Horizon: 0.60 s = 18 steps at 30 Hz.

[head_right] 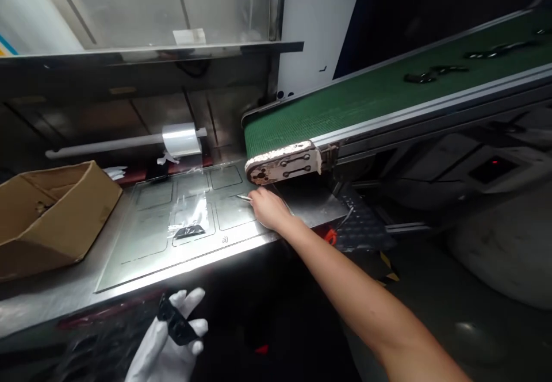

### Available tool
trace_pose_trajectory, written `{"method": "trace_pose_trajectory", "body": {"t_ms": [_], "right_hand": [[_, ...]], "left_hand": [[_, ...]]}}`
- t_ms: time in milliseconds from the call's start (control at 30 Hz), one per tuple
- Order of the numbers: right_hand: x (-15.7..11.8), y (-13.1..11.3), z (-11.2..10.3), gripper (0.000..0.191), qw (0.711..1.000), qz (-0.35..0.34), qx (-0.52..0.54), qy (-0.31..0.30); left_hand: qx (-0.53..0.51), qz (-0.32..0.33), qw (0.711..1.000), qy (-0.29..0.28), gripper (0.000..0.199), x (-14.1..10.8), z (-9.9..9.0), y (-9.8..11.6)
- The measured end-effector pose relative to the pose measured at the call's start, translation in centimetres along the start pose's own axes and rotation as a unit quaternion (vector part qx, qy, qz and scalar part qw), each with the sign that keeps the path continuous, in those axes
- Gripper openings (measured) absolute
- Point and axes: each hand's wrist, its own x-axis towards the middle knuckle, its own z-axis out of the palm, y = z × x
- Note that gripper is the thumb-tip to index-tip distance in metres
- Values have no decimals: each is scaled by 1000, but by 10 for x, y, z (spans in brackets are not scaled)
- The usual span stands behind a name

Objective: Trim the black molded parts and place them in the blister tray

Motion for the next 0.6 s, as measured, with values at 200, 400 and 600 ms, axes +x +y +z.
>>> {"method": "trace_pose_trajectory", "body": {"t_ms": [200, 400, 600], "right_hand": [[-68, -68, -24, 35, 939, -163, 215, -213], [-108, -113, -14, 26, 883, -239, 299, -273], [-115, -118, 3, 24, 900, -249, 258, -247]], "left_hand": [[-10, 76, 991, -111, 36, -7, 7, -4], [3, 81, 988, -130, 37, -15, 0, -16], [32, 82, 989, -119, 38, -20, -2, -21]]}}
